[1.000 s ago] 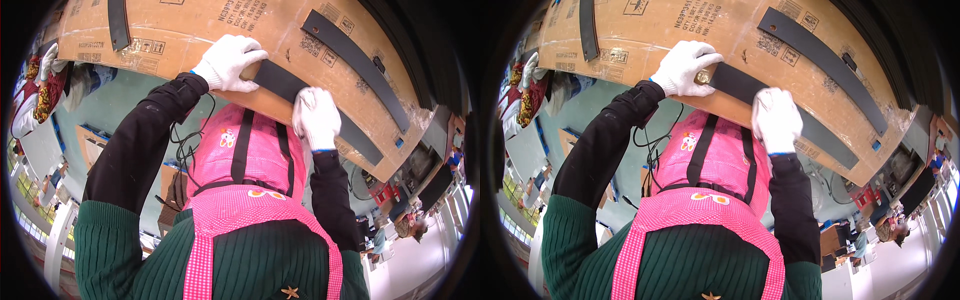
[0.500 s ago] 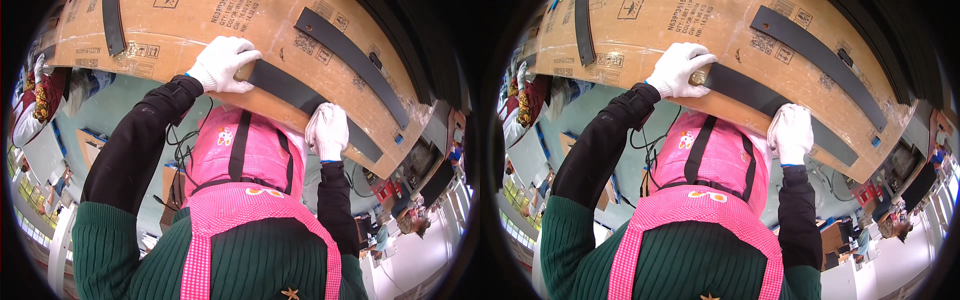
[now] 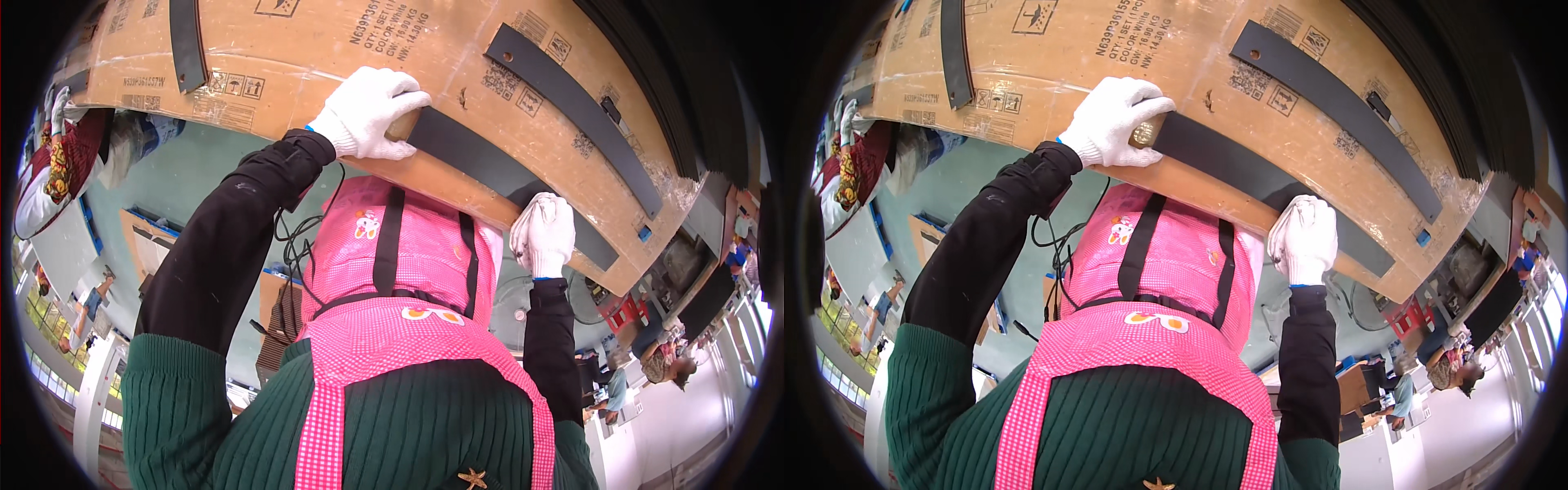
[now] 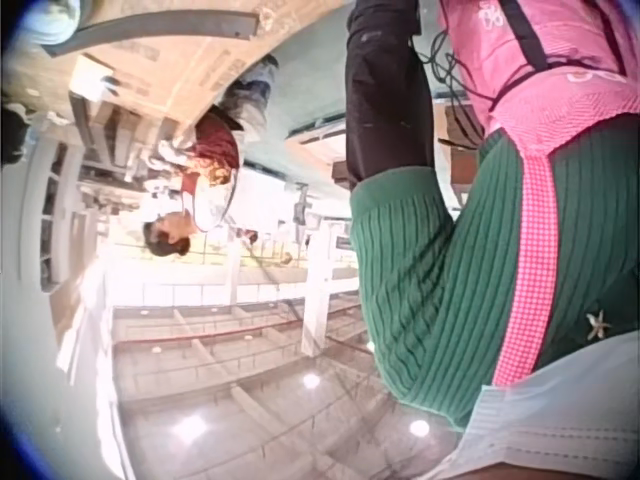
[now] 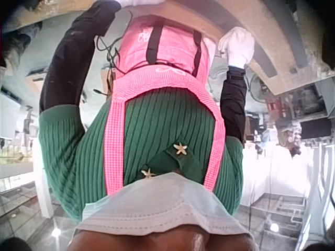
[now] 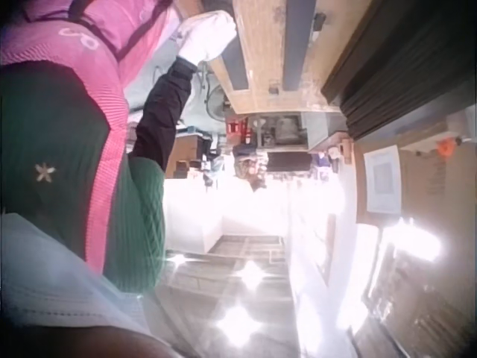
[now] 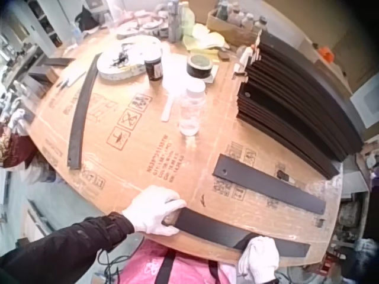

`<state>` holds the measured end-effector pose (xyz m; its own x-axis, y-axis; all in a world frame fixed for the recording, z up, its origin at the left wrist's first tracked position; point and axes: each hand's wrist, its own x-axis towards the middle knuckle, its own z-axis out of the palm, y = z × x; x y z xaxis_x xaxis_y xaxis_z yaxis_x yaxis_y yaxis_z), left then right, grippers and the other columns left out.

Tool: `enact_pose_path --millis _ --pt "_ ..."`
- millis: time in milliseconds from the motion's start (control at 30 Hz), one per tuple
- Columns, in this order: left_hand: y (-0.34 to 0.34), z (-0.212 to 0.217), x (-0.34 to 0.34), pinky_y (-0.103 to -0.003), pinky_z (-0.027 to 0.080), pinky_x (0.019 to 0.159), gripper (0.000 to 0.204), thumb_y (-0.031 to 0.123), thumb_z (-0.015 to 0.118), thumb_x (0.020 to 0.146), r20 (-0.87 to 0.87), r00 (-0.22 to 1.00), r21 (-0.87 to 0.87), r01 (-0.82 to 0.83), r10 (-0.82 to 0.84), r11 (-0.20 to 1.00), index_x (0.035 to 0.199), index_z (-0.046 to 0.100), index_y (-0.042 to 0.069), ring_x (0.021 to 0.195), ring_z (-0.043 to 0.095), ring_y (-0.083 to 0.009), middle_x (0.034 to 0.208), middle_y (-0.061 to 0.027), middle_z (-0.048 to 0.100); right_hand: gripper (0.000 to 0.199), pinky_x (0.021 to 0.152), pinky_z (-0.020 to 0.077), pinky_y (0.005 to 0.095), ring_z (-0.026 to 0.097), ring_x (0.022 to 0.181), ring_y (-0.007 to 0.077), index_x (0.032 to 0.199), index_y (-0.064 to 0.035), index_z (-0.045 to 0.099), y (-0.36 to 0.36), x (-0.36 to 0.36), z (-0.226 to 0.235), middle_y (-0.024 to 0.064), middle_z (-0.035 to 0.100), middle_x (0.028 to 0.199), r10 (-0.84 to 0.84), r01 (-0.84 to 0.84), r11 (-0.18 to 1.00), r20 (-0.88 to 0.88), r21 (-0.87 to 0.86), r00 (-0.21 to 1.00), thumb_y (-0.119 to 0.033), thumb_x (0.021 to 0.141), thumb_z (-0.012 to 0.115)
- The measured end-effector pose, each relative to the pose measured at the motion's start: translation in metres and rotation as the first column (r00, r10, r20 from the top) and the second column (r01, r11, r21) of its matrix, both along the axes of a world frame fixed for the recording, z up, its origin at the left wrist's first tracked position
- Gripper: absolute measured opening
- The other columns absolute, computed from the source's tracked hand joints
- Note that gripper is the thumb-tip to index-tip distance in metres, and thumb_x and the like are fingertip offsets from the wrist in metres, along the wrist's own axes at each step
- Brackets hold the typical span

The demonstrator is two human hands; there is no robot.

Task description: Sanding, cleaning, and applying a finish liquid to black furniture slats on a workbench.

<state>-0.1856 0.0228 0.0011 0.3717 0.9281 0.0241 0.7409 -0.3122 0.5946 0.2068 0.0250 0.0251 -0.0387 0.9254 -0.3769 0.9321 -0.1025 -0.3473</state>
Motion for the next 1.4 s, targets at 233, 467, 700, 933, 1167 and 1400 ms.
enact_pose_path --millis 233,467,700,933,1167,1400 --pt "0.003 -0.002 0.002 -0.046 0.049 0.101 0.069 0.038 0.089 0.068 -0.008 1.0 0.007 0.01 -0.01 1.0 0.128 0.067 0.012 0.116 0.063 -0.034 0.125 -0.0115 0.066 0.018 0.088 0.0554 0.0405 0.068 0.098 0.0298 0.101 -0.0127 0.067 0.025 -0.172 0.008 0.0127 0.067 0.099 0.635 -0.638 0.769 0.08 0.033 0.769 -0.025 0.095 0.056" --pt "0.001 -0.005 0.001 -0.045 0.049 0.101 0.066 0.037 0.088 0.069 0.002 1.0 -0.012 -0.012 0.012 1.0 0.126 0.066 0.011 0.118 0.063 -0.0341 0.125 -0.0125 0.066 0.009 0.077 0.0505 0.035 0.057 0.087 0.024 0.088 -0.0148 0.056 0.018 -0.173 0.003 0.0064 0.055 0.088 0.71 -0.7 0.695 -0.004 0.164 0.704 -0.023 0.093 0.057" --pt "0.003 0.002 0.002 -0.045 0.05 0.1 0.068 0.038 0.088 0.069 -0.024 1.0 0.007 -0.005 0.005 1.0 0.128 0.066 0.01 0.116 0.064 -0.0344 0.124 -0.013 0.066 0.012 0.073 0.0533 0.0408 0.063 0.081 0.0277 0.088 -0.016 0.061 0.003 -0.152 -0.005 0.0067 0.059 0.087 0.577 -0.576 0.817 0.024 -0.026 0.817 -0.026 0.094 0.056" --pt "0.001 -0.005 0.004 -0.046 0.05 0.103 0.071 0.036 0.085 0.072 -0.014 1.0 0.044 0.006 -0.005 0.999 0.135 0.065 0.01 0.118 0.064 -0.0358 0.127 -0.0143 0.066 0.019 0.078 0.0579 0.0438 0.07 0.091 0.0311 0.103 -0.0107 0.064 0.021 -0.162 0.0 0.0121 0.064 0.099 0.699 -0.692 0.714 0.041 -0.112 0.714 -0.028 0.099 0.057" --pt "0.003 0.001 0.006 -0.046 0.049 0.104 0.073 0.037 0.085 0.071 -0.034 0.999 0.002 -0.001 0.001 1.0 0.137 0.064 0.012 0.12 0.063 -0.0347 0.128 -0.0138 0.066 0.024 0.089 0.0599 0.0423 0.071 0.106 0.0288 0.113 -0.0091 0.07 0.039 -0.174 0.011 0.0125 0.07 0.11 0.492 -0.471 0.868 0.151 -0.157 0.857 -0.023 0.097 0.059" --pt "0.002 -0.002 0.012 -0.047 0.045 0.112 0.084 0.041 0.086 0.071 -0.054 0.997 0.012 -0.056 0.057 0.998 0.143 0.059 0.008 0.129 0.058 -0.0372 0.135 -0.0171 0.063 0.028 0.093 0.0575 0.0448 0.068 0.11 0.0319 0.115 -0.0145 0.075 0.039 -0.156 -0.01 0.013 0.072 0.112 0.467 -0.458 0.882 -0.084 0.106 0.88 -0.03 0.098 0.059"
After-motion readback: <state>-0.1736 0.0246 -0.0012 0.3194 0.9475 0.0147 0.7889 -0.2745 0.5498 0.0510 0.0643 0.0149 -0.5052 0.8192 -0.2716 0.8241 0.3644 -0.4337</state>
